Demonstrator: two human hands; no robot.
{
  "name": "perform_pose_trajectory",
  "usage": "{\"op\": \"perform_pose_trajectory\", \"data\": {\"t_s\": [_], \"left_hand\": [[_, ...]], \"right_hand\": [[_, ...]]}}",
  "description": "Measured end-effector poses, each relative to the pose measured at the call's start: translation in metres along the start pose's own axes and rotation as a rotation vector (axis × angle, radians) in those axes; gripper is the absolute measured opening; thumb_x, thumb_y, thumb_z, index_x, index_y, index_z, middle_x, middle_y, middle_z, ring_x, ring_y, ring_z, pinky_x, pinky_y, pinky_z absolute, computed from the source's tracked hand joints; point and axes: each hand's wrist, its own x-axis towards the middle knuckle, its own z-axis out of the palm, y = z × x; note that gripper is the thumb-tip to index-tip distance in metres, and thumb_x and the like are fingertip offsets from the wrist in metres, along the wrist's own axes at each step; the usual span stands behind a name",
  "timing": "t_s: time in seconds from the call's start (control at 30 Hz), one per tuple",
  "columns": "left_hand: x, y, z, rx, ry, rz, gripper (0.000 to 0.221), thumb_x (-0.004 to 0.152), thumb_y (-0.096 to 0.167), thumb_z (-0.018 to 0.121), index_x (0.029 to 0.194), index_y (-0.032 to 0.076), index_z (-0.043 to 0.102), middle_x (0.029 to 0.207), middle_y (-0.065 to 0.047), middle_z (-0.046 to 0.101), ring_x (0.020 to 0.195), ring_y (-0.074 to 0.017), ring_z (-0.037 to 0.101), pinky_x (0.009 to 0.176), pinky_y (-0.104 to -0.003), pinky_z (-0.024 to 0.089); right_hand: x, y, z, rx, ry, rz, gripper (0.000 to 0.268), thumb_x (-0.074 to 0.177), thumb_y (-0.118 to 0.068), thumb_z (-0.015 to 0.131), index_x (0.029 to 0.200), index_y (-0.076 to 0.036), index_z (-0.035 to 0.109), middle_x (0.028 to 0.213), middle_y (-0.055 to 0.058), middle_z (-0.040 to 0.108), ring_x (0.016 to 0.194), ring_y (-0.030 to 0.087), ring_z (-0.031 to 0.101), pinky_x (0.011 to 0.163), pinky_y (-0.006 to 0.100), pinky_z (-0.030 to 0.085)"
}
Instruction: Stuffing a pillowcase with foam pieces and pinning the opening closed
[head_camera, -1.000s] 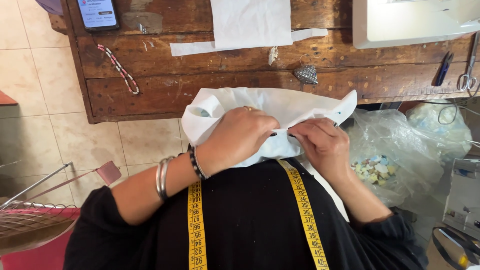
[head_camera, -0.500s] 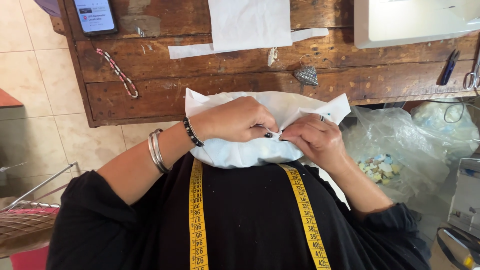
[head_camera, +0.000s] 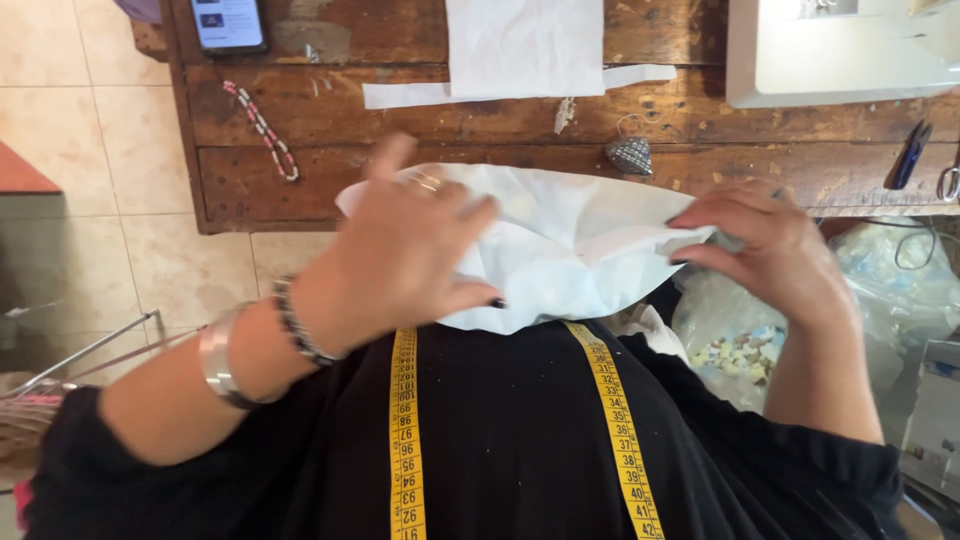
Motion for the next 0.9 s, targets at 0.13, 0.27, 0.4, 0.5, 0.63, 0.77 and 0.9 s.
{"op": "perform_pose_trajectory", "data": {"t_s": [0.13,0.27,0.4,0.5,0.63,0.77,0.9], "left_hand": [[-0.036,-0.025,-0.017,0.211,-0.211,-0.17,0.09,0.078,0.091,0.057,0.123,0.013,0.064,0.117,-0.007,0.073,0.118,-0.0346,0.063,0.119,-0.071,0.027],[-0.058,-0.023,-0.008,0.079,-0.011,-0.116,0.013,0.093,0.029,0.075,0.09,0.016,0.077,0.083,0.001,0.078,0.08,-0.0204,0.074,0.098,-0.049,0.053],[-0.056,0.002,-0.002,-0.079,0.286,-0.035,0.003,0.095,0.01,0.077,0.096,0.009,0.079,0.085,-0.005,0.08,0.075,-0.0193,0.075,0.09,-0.043,0.057],[-0.048,0.02,0.006,-0.081,0.349,0.03,0.011,0.099,0.001,0.068,0.105,0.005,0.076,0.093,-0.01,0.079,0.081,-0.0245,0.074,0.09,-0.046,0.054],[-0.054,0.038,-0.005,0.023,0.436,0.113,0.021,0.095,-0.012,0.053,0.097,0.005,0.064,0.077,-0.004,0.06,0.074,-0.0244,0.057,0.094,-0.043,0.047],[-0.059,0.034,-0.008,-0.08,0.363,0.167,0.032,0.092,-0.016,0.058,0.114,0.003,0.071,0.101,-0.006,0.074,0.091,-0.0259,0.063,0.098,-0.045,0.045],[-0.05,0.033,-0.001,-0.11,0.344,0.202,0.038,0.091,-0.016,0.059,0.119,0.006,0.07,0.108,-0.005,0.074,0.096,-0.0278,0.061,0.096,-0.046,0.047]], "right_hand": [[-0.018,0.009,-0.004,0.0,0.03,0.109,0.013,0.094,-0.008,0.076,0.107,-0.01,0.076,0.106,0.005,0.075,0.105,0.024,0.071,0.095,0.037,0.055],[-0.035,0.023,-0.008,-0.137,0.093,0.124,0.019,0.093,-0.001,0.082,0.105,-0.015,0.078,0.108,0.001,0.078,0.105,0.019,0.073,0.113,0.046,0.045],[-0.057,0.047,-0.015,-0.162,0.139,0.202,0.027,0.097,0.007,0.084,0.113,-0.014,0.079,0.11,0.0,0.077,0.109,0.018,0.074,0.117,0.042,0.036],[-0.075,0.058,-0.02,-0.211,0.204,0.276,0.033,0.099,0.013,0.08,0.118,-0.014,0.08,0.111,0.002,0.075,0.113,0.021,0.07,0.122,0.047,0.035],[-0.066,0.019,-0.03,-0.16,0.127,0.363,0.026,0.096,0.015,0.079,0.117,-0.001,0.08,0.108,0.015,0.076,0.094,0.024,0.071,0.09,0.038,0.06],[-0.055,-0.027,-0.045,-0.392,-0.129,0.38,0.041,0.088,-0.031,0.073,0.128,-0.02,0.073,0.114,0.005,0.077,0.111,0.024,0.069,0.115,0.051,0.046],[-0.008,-0.085,-0.031,-0.175,0.009,-0.038,0.055,0.09,-0.031,0.069,0.139,-0.006,0.06,0.138,0.014,0.067,0.131,0.03,0.061,0.12,0.046,0.045]]}}
